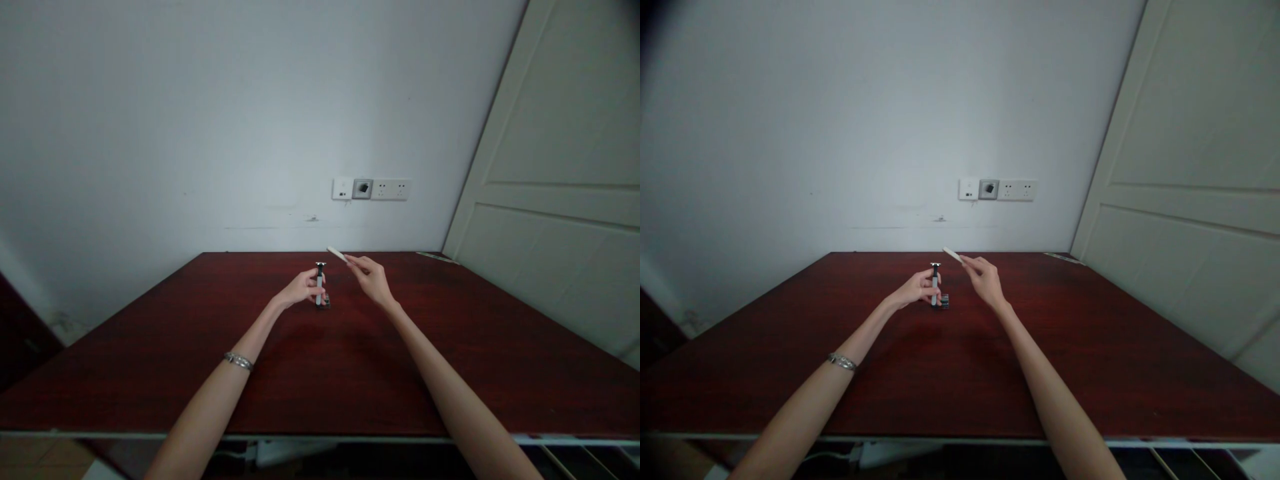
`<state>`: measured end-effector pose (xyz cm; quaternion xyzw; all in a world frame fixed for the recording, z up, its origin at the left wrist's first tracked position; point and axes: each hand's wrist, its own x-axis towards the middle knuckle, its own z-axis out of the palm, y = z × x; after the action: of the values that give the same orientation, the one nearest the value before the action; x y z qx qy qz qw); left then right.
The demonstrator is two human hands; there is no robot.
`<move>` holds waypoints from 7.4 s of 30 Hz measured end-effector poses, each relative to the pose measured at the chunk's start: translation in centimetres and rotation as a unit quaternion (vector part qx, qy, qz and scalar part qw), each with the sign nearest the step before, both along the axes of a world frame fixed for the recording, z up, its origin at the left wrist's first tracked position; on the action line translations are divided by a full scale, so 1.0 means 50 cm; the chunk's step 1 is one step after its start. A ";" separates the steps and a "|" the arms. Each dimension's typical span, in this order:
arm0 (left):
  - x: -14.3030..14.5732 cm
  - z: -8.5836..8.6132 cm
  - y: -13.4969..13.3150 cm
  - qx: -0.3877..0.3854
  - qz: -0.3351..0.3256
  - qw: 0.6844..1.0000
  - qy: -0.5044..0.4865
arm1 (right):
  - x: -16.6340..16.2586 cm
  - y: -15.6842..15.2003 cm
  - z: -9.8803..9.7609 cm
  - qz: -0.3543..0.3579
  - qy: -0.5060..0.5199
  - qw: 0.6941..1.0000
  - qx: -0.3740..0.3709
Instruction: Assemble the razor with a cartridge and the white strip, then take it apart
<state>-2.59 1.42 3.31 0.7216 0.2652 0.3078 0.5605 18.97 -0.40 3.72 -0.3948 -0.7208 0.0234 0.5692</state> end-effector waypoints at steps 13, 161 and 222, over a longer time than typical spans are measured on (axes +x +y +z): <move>-0.016 -0.001 -0.014 0.161 0.088 0.983 0.021 | 0.002 -0.075 0.074 0.083 -0.105 0.989 -0.066; 0.029 -0.032 -0.046 0.092 0.085 0.990 -0.060 | -0.172 -0.167 -0.025 0.276 0.416 0.794 -0.348; 0.024 -0.029 -0.039 0.123 0.085 0.988 -0.036 | -0.201 -0.169 -0.049 0.251 0.407 0.808 -0.344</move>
<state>-1.39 -0.53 1.88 0.7486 0.2649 0.4104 0.4483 8.92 -8.87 1.25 -0.3249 -0.4418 0.5705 0.6113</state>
